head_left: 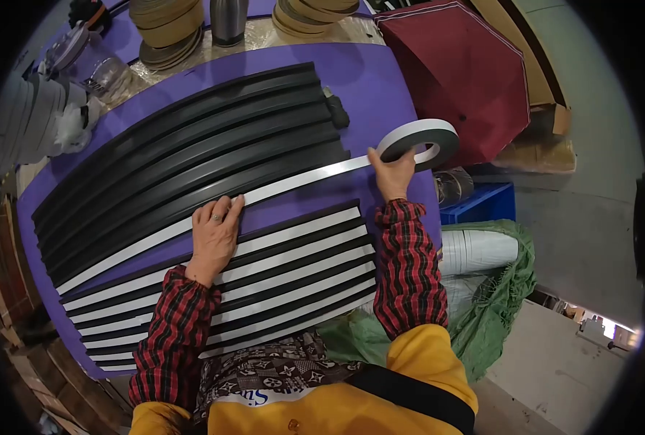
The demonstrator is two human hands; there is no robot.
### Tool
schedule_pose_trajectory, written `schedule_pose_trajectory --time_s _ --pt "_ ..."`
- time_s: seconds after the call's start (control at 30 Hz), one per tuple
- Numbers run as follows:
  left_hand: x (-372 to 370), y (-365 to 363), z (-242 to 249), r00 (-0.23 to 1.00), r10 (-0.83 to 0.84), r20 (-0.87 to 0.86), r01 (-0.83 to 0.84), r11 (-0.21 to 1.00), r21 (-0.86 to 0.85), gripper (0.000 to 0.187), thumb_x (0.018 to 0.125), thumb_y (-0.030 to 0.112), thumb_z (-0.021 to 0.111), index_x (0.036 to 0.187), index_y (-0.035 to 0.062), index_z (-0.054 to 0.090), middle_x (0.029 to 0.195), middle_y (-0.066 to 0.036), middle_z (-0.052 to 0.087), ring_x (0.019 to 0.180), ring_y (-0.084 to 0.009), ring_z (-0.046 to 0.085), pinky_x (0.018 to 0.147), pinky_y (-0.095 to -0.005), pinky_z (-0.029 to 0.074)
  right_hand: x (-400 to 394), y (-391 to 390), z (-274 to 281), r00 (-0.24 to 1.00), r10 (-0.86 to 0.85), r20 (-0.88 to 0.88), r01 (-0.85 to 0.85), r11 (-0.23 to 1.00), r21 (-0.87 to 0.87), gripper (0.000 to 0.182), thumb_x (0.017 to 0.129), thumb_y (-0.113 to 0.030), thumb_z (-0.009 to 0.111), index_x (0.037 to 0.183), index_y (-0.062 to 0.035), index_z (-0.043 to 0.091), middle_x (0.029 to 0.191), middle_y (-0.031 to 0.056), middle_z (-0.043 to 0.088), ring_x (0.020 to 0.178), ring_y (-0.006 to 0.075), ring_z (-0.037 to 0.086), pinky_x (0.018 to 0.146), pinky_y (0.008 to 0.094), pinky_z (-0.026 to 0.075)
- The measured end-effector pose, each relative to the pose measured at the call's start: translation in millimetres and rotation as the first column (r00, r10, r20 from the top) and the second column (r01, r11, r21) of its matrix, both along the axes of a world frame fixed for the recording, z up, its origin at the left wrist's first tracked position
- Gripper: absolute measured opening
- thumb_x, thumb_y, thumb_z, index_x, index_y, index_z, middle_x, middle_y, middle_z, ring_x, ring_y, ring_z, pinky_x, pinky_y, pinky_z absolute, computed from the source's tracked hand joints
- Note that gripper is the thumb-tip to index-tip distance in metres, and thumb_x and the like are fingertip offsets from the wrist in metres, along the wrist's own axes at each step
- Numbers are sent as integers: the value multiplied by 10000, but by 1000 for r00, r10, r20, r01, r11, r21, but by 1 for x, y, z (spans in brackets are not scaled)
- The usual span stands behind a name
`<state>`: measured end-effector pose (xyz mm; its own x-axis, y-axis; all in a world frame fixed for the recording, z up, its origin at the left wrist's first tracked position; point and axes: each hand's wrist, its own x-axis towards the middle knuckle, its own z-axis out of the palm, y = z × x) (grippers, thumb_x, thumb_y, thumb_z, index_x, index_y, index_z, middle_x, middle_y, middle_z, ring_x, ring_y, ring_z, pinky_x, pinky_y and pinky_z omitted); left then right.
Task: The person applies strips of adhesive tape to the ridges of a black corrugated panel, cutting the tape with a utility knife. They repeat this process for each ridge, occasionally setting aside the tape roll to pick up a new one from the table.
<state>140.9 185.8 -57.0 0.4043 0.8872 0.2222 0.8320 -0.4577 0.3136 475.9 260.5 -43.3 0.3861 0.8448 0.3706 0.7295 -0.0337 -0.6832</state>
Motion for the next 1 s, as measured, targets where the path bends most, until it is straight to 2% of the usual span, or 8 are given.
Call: schedule_pose_trajectory --time_s 0.37,0.5,0.57,0.63,0.77,0.8,0.9,1.0 --pt "11 8 9 990 -6 -140 12 999 40 365 709 104 595 1072 111 552 960 -63 490 903 -224 488 789 -360 368 7 7 -23 750 140 647 -139 989 -53 612 600 -297 740 1021 53 466 946 167 500 889 314 471 764 413 371" --pt "57 44 13 982 -188 17 183 968 172 294 724 158 574 1005 74 558 953 -73 487 917 -222 483 791 -339 373 -10 47 28 812 128 570 -103 992 -77 549 665 -264 697 1082 12 469 990 177 508 940 326 478 775 417 397" --pt "89 62 13 954 -292 63 280 948 152 310 731 199 577 1025 101 550 976 -69 472 935 -212 467 802 -329 366 -31 83 13 869 304 391 -278 953 -123 498 700 -267 670 1089 -18 481 971 193 522 924 342 491 788 425 399" --pt "104 71 4 941 -321 105 314 946 78 332 746 253 581 1063 167 532 1012 -53 445 938 -195 450 814 -314 354 -39 107 -20 900 372 226 -222 838 -498 446 730 -279 643 1080 -41 502 957 202 530 905 360 503 776 431 410" --pt "107 66 -11 961 -276 32 272 957 97 345 773 242 586 1111 248 515 1060 -59 436 967 -222 455 821 -330 363 -25 107 -14 901 426 -79 -407 770 -491 392 767 -234 593 1081 -19 499 902 199 560 888 346 537 755 413 425" --pt "108 65 -13 959 -282 37 277 956 90 345 773 242 586 1111 248 515 1060 -59 436 967 -222 455 821 -330 363 -21 105 -25 913 395 100 -361 898 -251 371 779 -192 556 1098 -15 486 845 193 574 818 329 560 716 393 438" --pt "109 66 -13 965 -263 12 260 960 104 316 794 253 566 1108 252 526 1062 -56 432 968 -223 455 828 -331 362 -28 61 39 867 13 -499 -130 971 -202 312 797 -126 480 1092 -25 492 847 184 580 740 328 579 657 381 454" --pt "108 66 -11 963 -268 -19 268 955 124 292 825 263 531 1113 222 512 1051 -49 419 983 -187 432 825 -312 343 -15 -15 17 970 217 108 -207 974 -96 288 806 -144 504 1082 -61 505 835 166 577 728 322 580 638 393 457"
